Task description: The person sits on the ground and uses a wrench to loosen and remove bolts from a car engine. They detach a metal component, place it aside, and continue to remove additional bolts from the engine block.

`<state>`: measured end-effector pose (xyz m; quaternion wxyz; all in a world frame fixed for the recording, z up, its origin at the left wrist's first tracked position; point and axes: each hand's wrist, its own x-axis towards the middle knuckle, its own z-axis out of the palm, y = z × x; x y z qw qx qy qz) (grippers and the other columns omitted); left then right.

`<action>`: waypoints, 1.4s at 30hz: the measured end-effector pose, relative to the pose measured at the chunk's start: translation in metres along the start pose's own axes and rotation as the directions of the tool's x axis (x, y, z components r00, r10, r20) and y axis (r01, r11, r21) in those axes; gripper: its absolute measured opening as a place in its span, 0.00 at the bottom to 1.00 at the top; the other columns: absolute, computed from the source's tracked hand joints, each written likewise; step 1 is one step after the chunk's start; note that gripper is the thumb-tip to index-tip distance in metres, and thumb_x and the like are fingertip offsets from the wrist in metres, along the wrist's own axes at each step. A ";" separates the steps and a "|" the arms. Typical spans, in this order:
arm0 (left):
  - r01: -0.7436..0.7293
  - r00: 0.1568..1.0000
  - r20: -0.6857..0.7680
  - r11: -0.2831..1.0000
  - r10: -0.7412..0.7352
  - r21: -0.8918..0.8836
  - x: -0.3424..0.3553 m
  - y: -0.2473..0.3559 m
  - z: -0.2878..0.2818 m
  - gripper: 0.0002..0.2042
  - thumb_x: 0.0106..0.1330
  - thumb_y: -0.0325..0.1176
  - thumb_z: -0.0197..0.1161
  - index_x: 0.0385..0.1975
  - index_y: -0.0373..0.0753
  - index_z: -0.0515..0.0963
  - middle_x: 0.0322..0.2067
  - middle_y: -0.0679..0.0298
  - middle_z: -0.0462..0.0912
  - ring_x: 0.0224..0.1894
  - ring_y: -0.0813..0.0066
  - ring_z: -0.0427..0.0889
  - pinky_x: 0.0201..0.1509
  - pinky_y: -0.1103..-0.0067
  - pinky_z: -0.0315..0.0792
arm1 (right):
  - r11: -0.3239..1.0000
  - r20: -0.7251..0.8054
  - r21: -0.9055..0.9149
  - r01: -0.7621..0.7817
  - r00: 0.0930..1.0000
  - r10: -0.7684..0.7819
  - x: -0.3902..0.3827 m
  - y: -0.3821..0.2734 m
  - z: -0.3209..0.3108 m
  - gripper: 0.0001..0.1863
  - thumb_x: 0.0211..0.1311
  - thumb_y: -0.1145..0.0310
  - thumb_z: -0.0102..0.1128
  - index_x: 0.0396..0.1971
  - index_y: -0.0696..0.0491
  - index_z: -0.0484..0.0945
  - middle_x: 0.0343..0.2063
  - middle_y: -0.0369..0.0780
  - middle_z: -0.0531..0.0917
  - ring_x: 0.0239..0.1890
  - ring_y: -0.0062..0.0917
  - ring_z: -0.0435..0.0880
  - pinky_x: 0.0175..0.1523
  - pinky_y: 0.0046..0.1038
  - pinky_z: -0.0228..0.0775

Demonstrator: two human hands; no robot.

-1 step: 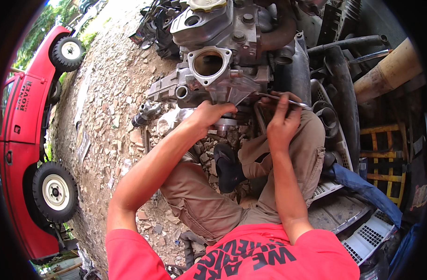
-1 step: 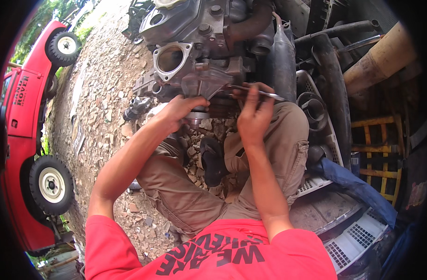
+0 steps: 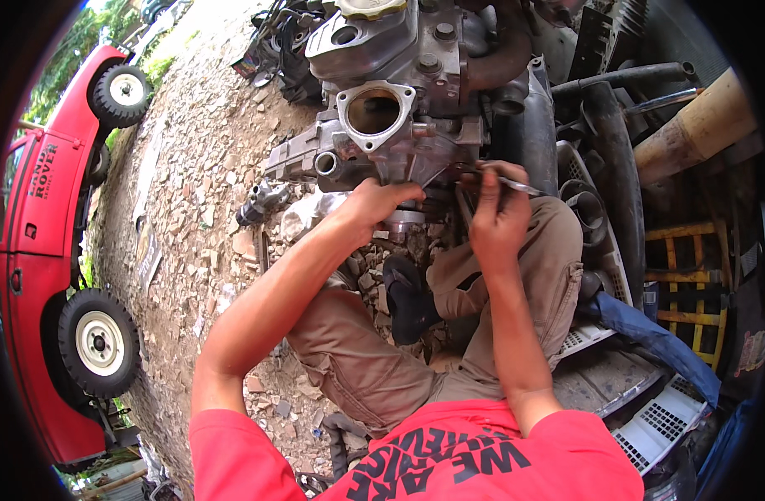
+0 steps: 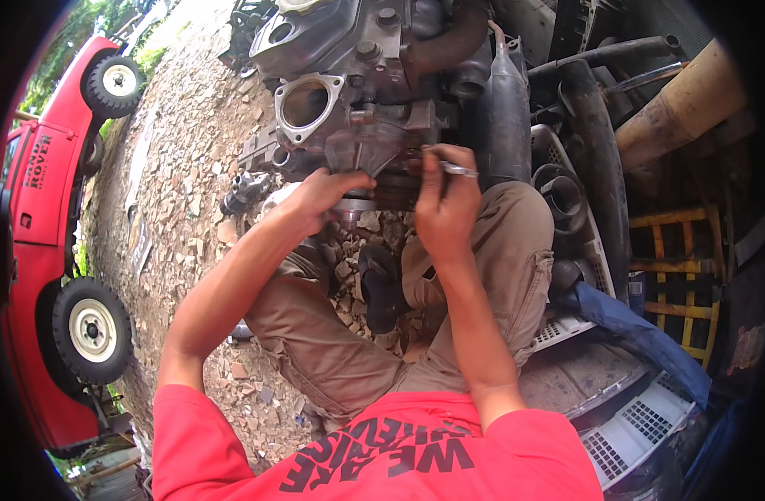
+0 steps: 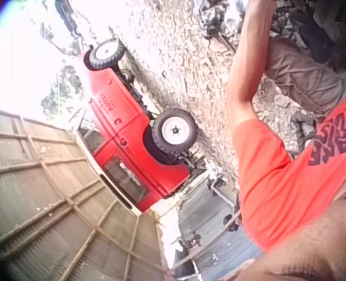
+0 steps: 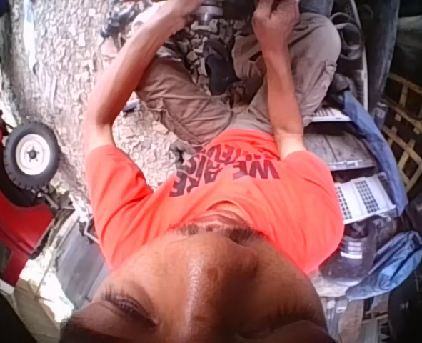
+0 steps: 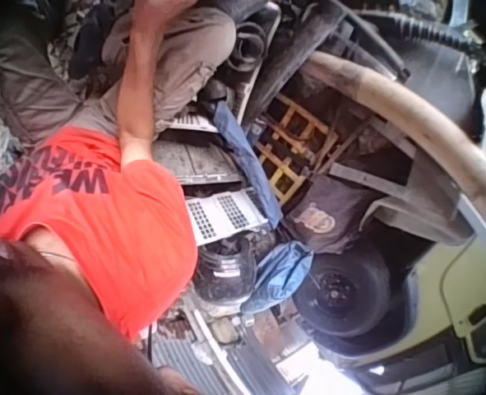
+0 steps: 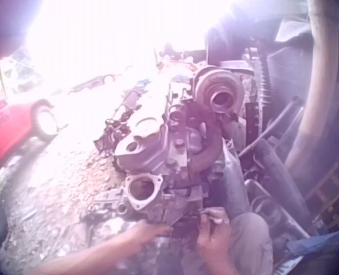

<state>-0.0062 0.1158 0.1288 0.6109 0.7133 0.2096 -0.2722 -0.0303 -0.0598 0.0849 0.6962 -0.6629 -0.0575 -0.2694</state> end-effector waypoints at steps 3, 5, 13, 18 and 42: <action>-0.002 1.000 0.002 1.000 0.002 0.000 0.001 0.002 -0.001 0.19 0.51 0.37 0.71 0.39 0.33 0.76 0.30 0.63 0.79 0.25 0.74 0.78 0.23 0.76 0.69 | 0.982 0.056 -0.100 0.161 0.986 -0.157 0.003 -0.003 0.002 0.04 0.70 0.74 0.51 0.39 0.59 0.73 0.35 0.42 0.77 0.34 0.24 0.82 0.38 0.24 0.75; 0.023 0.999 -0.025 1.000 -0.023 0.018 0.000 0.001 0.001 0.18 0.51 0.37 0.71 0.38 0.34 0.77 0.29 0.63 0.79 0.25 0.75 0.78 0.24 0.75 0.69 | 0.986 0.088 -0.065 0.156 0.985 -0.150 0.005 0.002 -0.006 0.05 0.70 0.73 0.51 0.38 0.60 0.73 0.36 0.42 0.76 0.31 0.24 0.81 0.38 0.24 0.75; 0.018 1.000 0.007 1.000 -0.018 0.010 0.004 -0.001 -0.003 0.16 0.52 0.37 0.71 0.36 0.35 0.79 0.27 0.65 0.79 0.23 0.76 0.78 0.22 0.77 0.68 | 0.991 0.238 -0.013 0.134 0.963 -0.127 0.014 -0.004 -0.018 0.07 0.71 0.71 0.50 0.38 0.60 0.72 0.37 0.42 0.75 0.32 0.23 0.81 0.38 0.24 0.75; 0.007 1.000 0.013 1.000 -0.007 -0.005 0.003 0.000 -0.001 0.15 0.53 0.37 0.70 0.35 0.35 0.79 0.27 0.65 0.79 0.23 0.76 0.78 0.20 0.77 0.68 | 0.967 0.086 0.243 0.075 0.991 -0.098 0.005 0.016 -0.015 0.09 0.73 0.68 0.49 0.40 0.60 0.69 0.38 0.42 0.75 0.32 0.23 0.80 0.38 0.25 0.75; 0.015 1.000 0.022 0.999 -0.016 0.028 0.005 -0.001 -0.004 0.17 0.51 0.38 0.71 0.37 0.34 0.80 0.30 0.64 0.81 0.28 0.75 0.79 0.31 0.76 0.71 | 0.563 0.262 0.349 -0.749 0.655 0.709 -0.002 0.036 0.000 0.18 0.66 0.51 0.59 0.29 0.52 0.77 0.15 0.28 0.70 0.11 0.09 0.60 0.14 0.14 0.45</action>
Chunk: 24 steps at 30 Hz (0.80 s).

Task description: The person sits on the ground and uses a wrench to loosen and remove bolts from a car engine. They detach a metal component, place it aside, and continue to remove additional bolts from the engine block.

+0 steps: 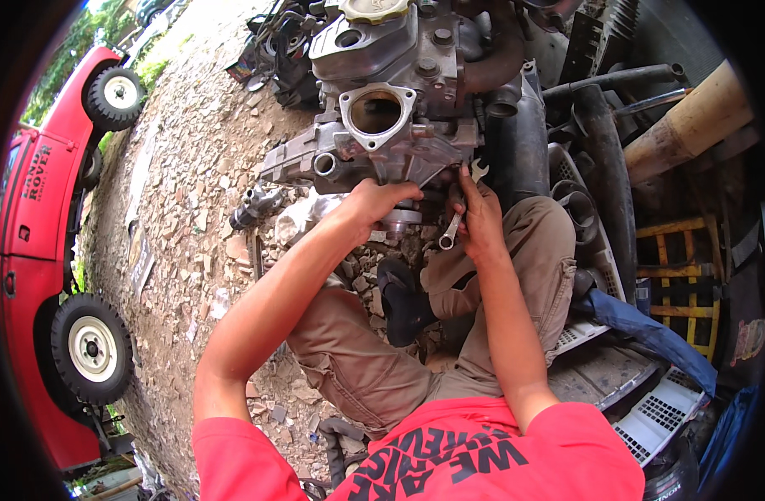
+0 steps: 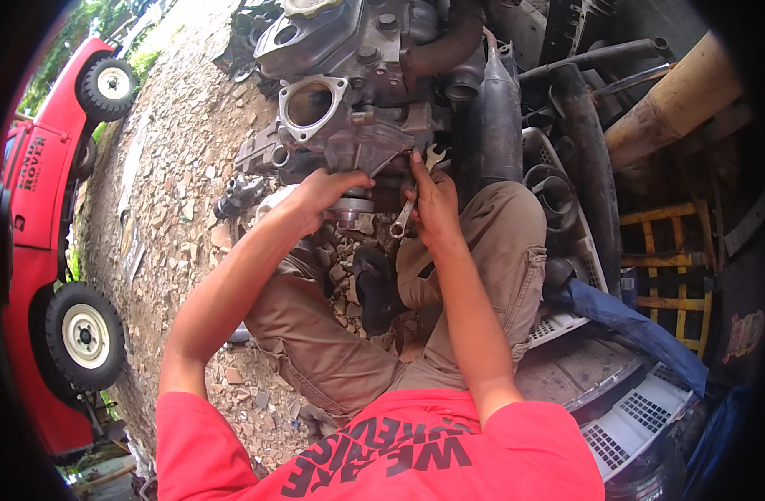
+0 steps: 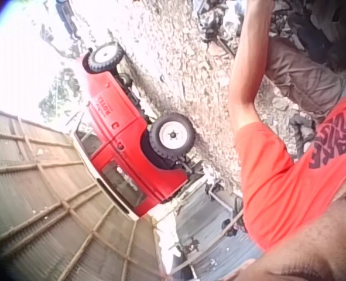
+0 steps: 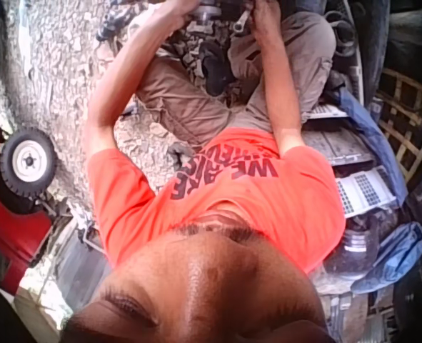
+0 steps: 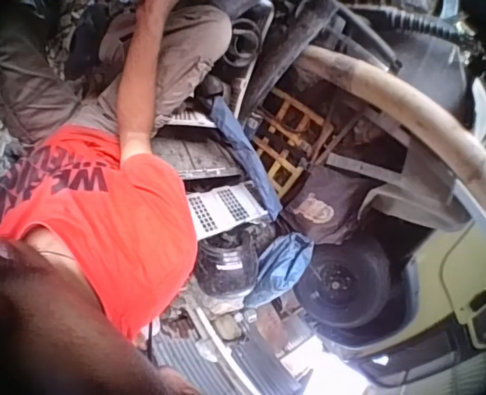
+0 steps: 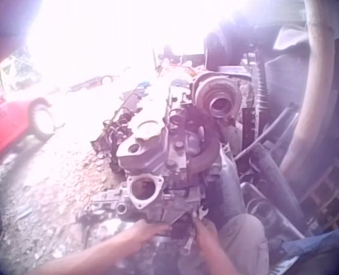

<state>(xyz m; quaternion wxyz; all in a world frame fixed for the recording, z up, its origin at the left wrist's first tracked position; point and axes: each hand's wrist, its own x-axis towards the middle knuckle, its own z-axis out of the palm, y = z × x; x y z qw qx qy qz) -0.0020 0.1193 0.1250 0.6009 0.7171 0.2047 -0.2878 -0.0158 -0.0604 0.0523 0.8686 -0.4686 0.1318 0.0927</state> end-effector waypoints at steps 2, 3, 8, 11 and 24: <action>-0.014 1.000 -0.004 1.000 0.014 -0.016 0.000 -0.001 0.001 0.18 0.50 0.40 0.71 0.35 0.32 0.82 0.31 0.62 0.82 0.30 0.72 0.80 0.34 0.74 0.73 | 0.998 0.026 0.038 0.048 0.998 -0.049 -0.001 0.000 0.003 0.18 0.64 0.52 0.62 0.26 0.52 0.76 0.13 0.27 0.69 0.10 0.09 0.58 0.14 0.15 0.44; -0.010 1.000 -0.004 1.000 0.010 -0.009 0.000 -0.002 0.000 0.17 0.50 0.39 0.71 0.36 0.33 0.81 0.30 0.63 0.81 0.30 0.73 0.80 0.33 0.75 0.72 | 0.997 0.016 0.032 0.064 0.998 -0.065 -0.001 0.000 0.006 0.18 0.64 0.52 0.62 0.25 0.52 0.76 0.13 0.27 0.68 0.10 0.09 0.58 0.14 0.15 0.44; 0.005 1.000 -0.009 1.000 -0.005 0.027 0.000 -0.001 0.000 0.17 0.51 0.39 0.70 0.37 0.36 0.80 0.30 0.65 0.81 0.29 0.76 0.79 0.32 0.76 0.71 | 0.992 -0.028 0.087 0.092 0.996 -0.090 0.003 0.005 0.005 0.17 0.64 0.56 0.64 0.22 0.49 0.72 0.12 0.26 0.67 0.10 0.09 0.57 0.14 0.16 0.43; -0.009 1.000 -0.026 1.000 0.009 0.016 0.000 -0.001 0.001 0.17 0.50 0.39 0.71 0.35 0.33 0.82 0.30 0.63 0.82 0.29 0.73 0.80 0.33 0.74 0.72 | 0.992 -0.114 0.038 0.124 0.986 -0.119 -0.001 0.001 0.016 0.18 0.64 0.59 0.64 0.18 0.46 0.68 0.11 0.26 0.64 0.10 0.10 0.57 0.15 0.17 0.42; -0.009 1.000 -0.023 1.000 0.009 0.006 -0.001 0.000 0.002 0.17 0.50 0.39 0.71 0.34 0.33 0.83 0.31 0.62 0.82 0.30 0.72 0.80 0.34 0.75 0.73 | 0.995 -0.091 0.034 0.089 0.992 -0.086 0.004 0.006 0.009 0.20 0.68 0.56 0.58 0.18 0.47 0.66 0.11 0.27 0.62 0.10 0.10 0.58 0.15 0.17 0.44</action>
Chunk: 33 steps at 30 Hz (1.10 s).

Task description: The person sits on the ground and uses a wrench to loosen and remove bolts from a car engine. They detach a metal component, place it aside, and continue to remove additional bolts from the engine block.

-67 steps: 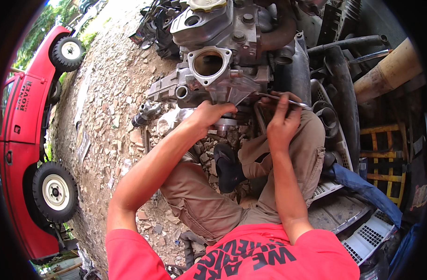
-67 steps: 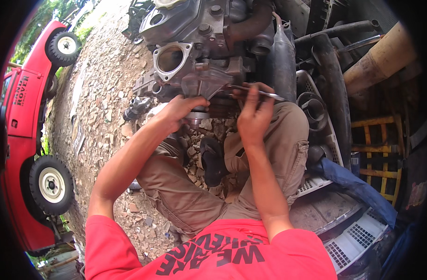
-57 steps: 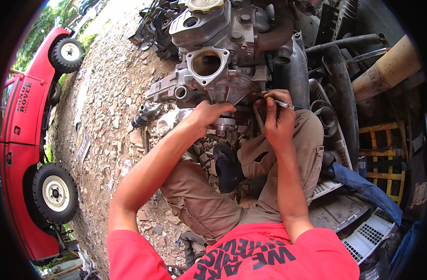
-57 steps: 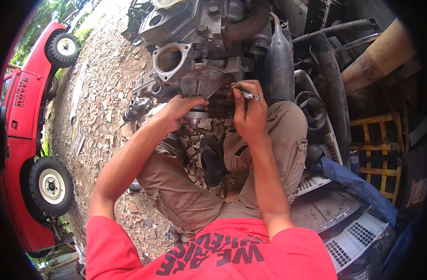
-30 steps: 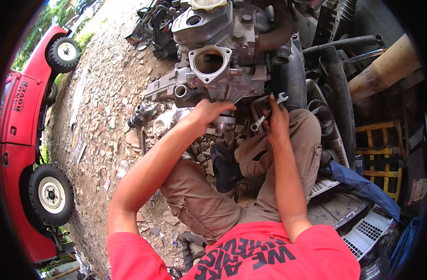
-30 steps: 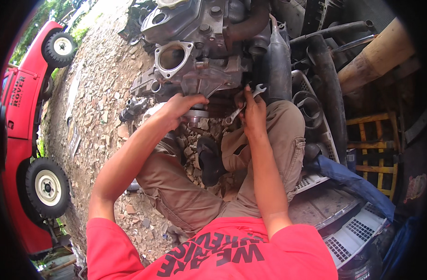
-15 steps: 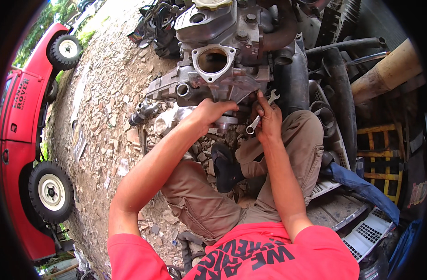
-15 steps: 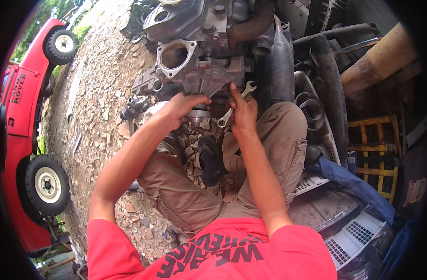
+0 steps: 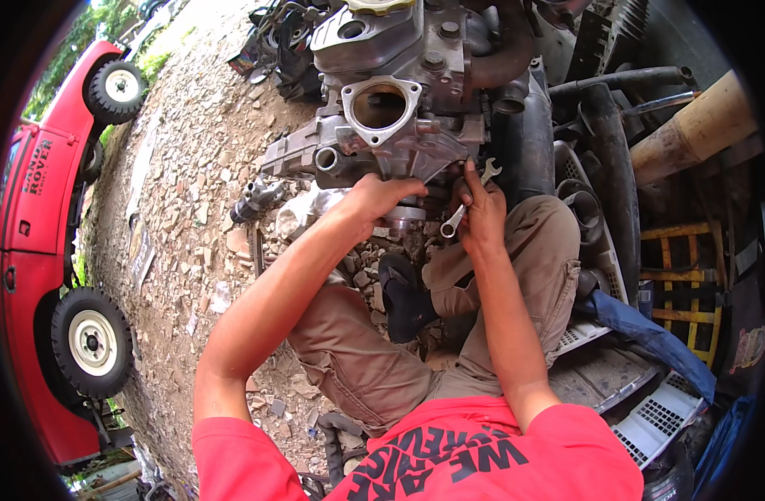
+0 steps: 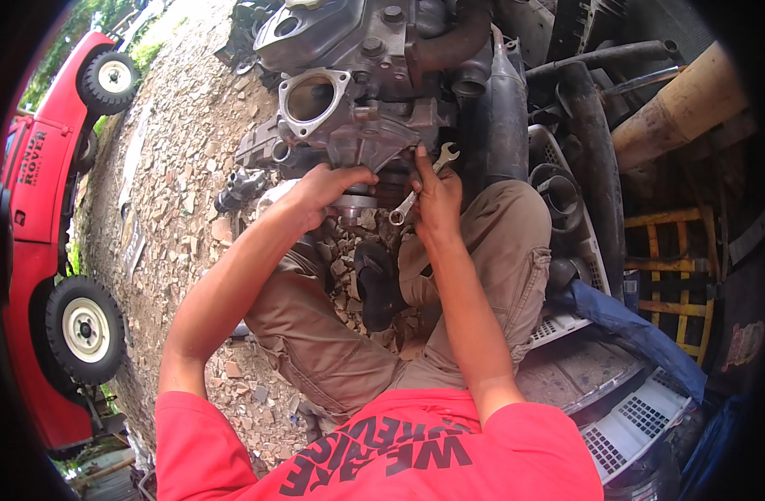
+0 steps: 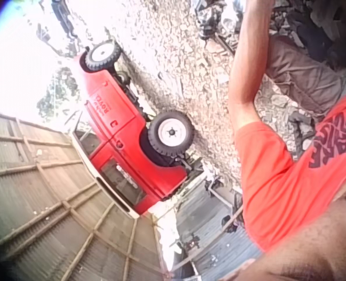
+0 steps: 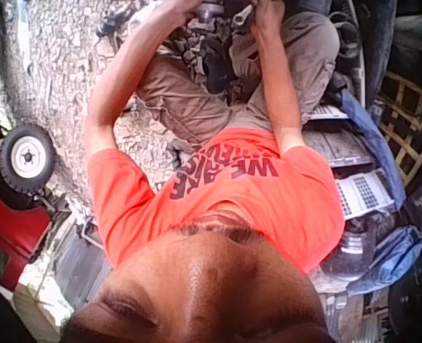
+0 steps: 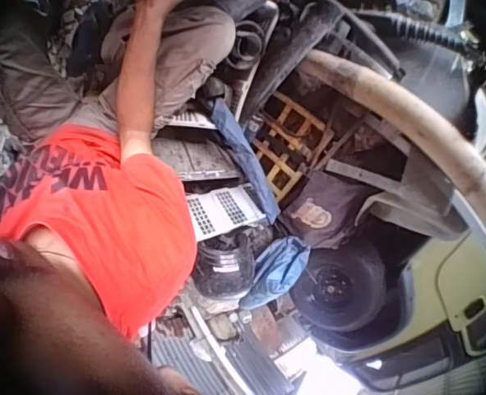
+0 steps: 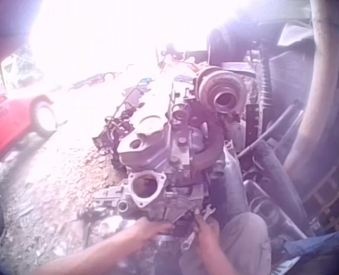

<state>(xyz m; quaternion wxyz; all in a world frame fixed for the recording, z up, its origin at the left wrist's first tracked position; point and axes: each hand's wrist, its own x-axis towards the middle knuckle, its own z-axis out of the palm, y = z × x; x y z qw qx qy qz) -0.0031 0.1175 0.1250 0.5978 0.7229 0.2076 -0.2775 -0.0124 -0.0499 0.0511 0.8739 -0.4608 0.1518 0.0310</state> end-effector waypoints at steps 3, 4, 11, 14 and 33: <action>-0.002 1.000 0.004 1.000 0.002 -0.008 0.000 0.000 -0.001 0.17 0.50 0.39 0.71 0.35 0.33 0.83 0.31 0.61 0.82 0.31 0.72 0.80 0.34 0.74 0.73 | 0.997 0.031 0.081 0.015 0.999 -0.018 0.001 0.004 0.001 0.20 0.69 0.56 0.57 0.18 0.48 0.66 0.11 0.27 0.63 0.11 0.10 0.58 0.15 0.16 0.45; 0.000 1.000 0.010 1.000 0.000 -0.015 0.003 -0.002 -0.002 0.17 0.50 0.39 0.71 0.35 0.33 0.82 0.31 0.61 0.82 0.31 0.72 0.80 0.34 0.74 0.73 | 0.993 0.043 0.115 0.015 0.999 -0.021 0.000 0.005 0.002 0.20 0.69 0.56 0.58 0.18 0.48 0.66 0.11 0.27 0.63 0.11 0.10 0.58 0.15 0.16 0.45; 0.026 0.999 0.038 1.000 -0.026 -0.002 0.006 -0.003 -0.002 0.16 0.51 0.38 0.71 0.37 0.37 0.80 0.29 0.66 0.81 0.28 0.76 0.79 0.28 0.77 0.71 | 0.985 -0.083 0.140 -0.106 0.989 0.118 -0.012 -0.006 -0.011 0.18 0.70 0.49 0.51 0.36 0.51 0.72 0.20 0.34 0.73 0.15 0.15 0.65 0.18 0.19 0.53; 0.032 0.999 0.023 0.999 -0.032 0.011 0.006 -0.003 -0.003 0.16 0.51 0.38 0.71 0.36 0.37 0.80 0.29 0.66 0.80 0.28 0.76 0.79 0.28 0.76 0.71 | 0.892 -0.063 0.450 0.040 0.998 -0.013 0.003 -0.002 -0.025 0.16 0.73 0.54 0.46 0.38 0.52 0.72 0.25 0.38 0.76 0.23 0.22 0.72 0.29 0.24 0.63; 0.029 0.999 0.030 1.000 -0.028 -0.012 0.004 -0.002 -0.002 0.14 0.53 0.38 0.70 0.35 0.38 0.80 0.28 0.67 0.81 0.27 0.77 0.79 0.28 0.77 0.71 | 0.748 -0.155 0.629 0.211 0.977 -0.145 0.002 0.019 -0.023 0.13 0.72 0.61 0.51 0.44 0.57 0.70 0.41 0.41 0.79 0.44 0.28 0.80 0.51 0.28 0.78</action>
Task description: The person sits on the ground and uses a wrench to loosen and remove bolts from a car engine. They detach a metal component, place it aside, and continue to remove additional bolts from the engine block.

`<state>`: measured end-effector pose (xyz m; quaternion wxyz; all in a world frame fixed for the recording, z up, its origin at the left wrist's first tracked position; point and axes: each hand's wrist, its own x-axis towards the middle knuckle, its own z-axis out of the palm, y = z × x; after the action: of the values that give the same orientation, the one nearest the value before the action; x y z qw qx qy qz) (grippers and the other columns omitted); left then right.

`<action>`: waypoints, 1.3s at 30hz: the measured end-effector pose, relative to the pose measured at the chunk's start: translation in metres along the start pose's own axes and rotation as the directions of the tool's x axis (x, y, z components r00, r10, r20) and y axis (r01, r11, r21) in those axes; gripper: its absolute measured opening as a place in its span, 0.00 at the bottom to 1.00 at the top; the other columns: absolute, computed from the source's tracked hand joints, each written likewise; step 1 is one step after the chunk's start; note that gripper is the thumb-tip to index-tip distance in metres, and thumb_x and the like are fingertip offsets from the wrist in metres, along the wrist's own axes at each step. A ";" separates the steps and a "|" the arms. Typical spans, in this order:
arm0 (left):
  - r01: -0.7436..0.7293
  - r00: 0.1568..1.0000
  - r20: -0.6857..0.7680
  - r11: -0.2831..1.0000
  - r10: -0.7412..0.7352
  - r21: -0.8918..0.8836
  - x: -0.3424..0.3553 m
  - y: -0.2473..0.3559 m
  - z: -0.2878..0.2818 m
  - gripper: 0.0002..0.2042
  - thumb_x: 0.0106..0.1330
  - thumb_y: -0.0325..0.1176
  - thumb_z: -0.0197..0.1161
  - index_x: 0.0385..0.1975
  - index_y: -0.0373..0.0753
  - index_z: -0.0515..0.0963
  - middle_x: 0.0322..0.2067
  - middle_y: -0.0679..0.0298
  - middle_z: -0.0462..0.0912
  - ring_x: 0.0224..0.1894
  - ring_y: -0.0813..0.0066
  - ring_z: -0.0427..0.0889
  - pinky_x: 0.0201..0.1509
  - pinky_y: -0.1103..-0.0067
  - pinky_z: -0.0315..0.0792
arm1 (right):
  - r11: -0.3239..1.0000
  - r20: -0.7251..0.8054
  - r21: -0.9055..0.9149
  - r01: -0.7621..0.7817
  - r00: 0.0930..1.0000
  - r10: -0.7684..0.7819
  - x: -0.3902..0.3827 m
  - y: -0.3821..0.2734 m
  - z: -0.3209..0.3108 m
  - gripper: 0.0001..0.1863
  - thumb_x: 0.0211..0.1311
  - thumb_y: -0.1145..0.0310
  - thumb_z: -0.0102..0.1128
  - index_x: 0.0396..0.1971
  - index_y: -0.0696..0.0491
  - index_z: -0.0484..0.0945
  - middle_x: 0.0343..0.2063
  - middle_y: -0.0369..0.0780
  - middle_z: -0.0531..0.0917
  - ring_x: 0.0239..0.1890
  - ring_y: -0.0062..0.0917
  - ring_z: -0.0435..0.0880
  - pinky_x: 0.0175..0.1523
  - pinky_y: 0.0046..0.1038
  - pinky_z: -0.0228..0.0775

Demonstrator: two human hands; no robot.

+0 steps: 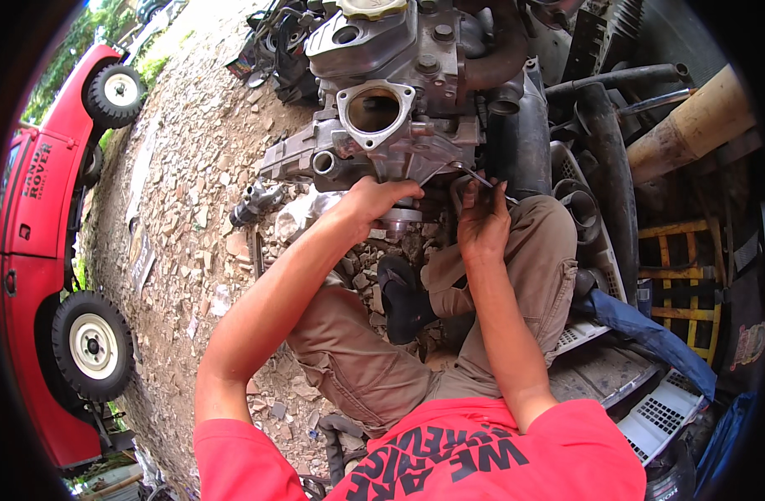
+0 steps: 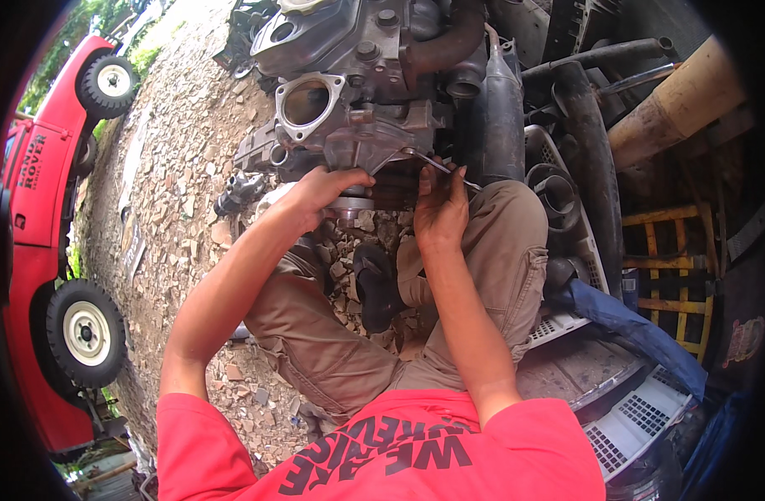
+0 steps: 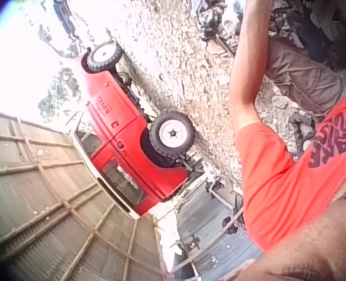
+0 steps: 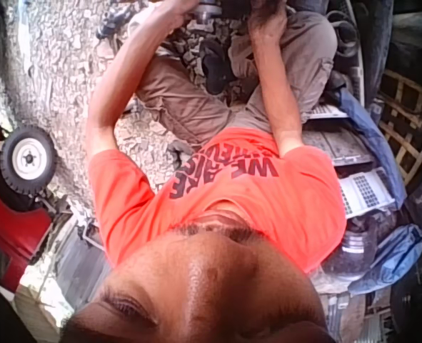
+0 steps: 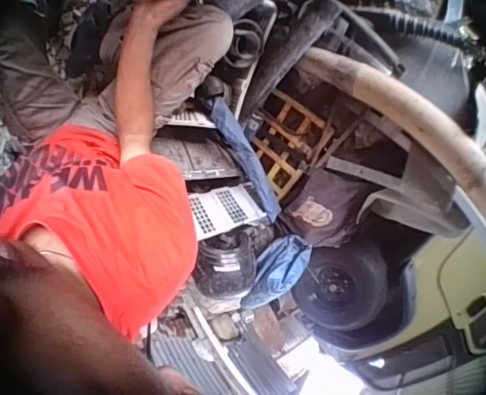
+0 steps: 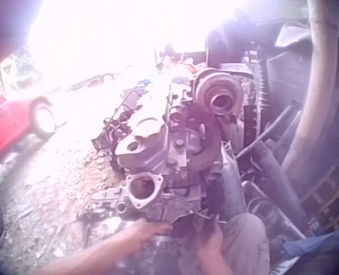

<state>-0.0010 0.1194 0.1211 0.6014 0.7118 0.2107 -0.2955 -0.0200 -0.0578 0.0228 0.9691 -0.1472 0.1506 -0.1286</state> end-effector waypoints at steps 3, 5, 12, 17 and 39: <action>-0.009 1.000 -0.006 1.000 0.009 0.004 0.003 -0.003 -0.002 0.14 0.52 0.38 0.70 0.35 0.37 0.81 0.29 0.65 0.81 0.28 0.76 0.79 0.30 0.76 0.72 | 0.876 0.206 -0.379 0.299 0.950 -0.235 -0.013 -0.011 0.024 0.11 0.71 0.65 0.53 0.43 0.58 0.70 0.38 0.42 0.79 0.41 0.30 0.82 0.47 0.29 0.77; -0.037 0.999 -0.019 0.999 0.036 -0.011 0.004 -0.004 -0.001 0.16 0.51 0.37 0.70 0.35 0.33 0.82 0.29 0.62 0.82 0.29 0.72 0.80 0.31 0.74 0.74 | 0.508 0.507 -0.642 0.574 0.815 -0.280 -0.022 -0.026 0.056 0.10 0.69 0.68 0.54 0.42 0.59 0.71 0.36 0.43 0.80 0.38 0.34 0.82 0.44 0.31 0.75; -0.058 0.998 0.025 0.998 0.059 -0.028 -0.004 -0.005 0.001 0.13 0.55 0.37 0.68 0.38 0.39 0.83 0.32 0.67 0.82 0.30 0.75 0.79 0.33 0.75 0.71 | 0.014 0.811 -0.585 0.811 0.585 0.009 -0.023 -0.035 0.090 0.06 0.64 0.75 0.56 0.38 0.60 0.73 0.32 0.48 0.78 0.36 0.48 0.78 0.39 0.40 0.69; -0.012 1.000 -0.002 1.000 0.012 0.003 -0.002 0.000 -0.002 0.15 0.54 0.38 0.69 0.38 0.38 0.82 0.31 0.65 0.80 0.28 0.76 0.79 0.29 0.76 0.71 | -0.003 0.828 -0.559 0.829 0.559 0.048 -0.023 -0.037 0.090 0.04 0.65 0.77 0.54 0.37 0.60 0.72 0.32 0.47 0.78 0.35 0.45 0.79 0.40 0.37 0.70; -0.046 0.999 -0.007 0.999 0.046 -0.021 -0.005 0.001 0.001 0.17 0.51 0.39 0.71 0.36 0.34 0.81 0.31 0.64 0.81 0.29 0.73 0.80 0.32 0.75 0.72 | 0.349 0.646 -0.688 0.637 0.756 -0.107 -0.024 -0.018 0.059 0.14 0.73 0.63 0.49 0.33 0.58 0.74 0.25 0.41 0.79 0.26 0.27 0.77 0.34 0.24 0.68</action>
<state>-0.0040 0.1183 0.1246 0.6147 0.7110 0.1993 -0.2772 -0.0264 -0.0529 0.0882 0.6879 -0.6860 -0.0985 -0.2154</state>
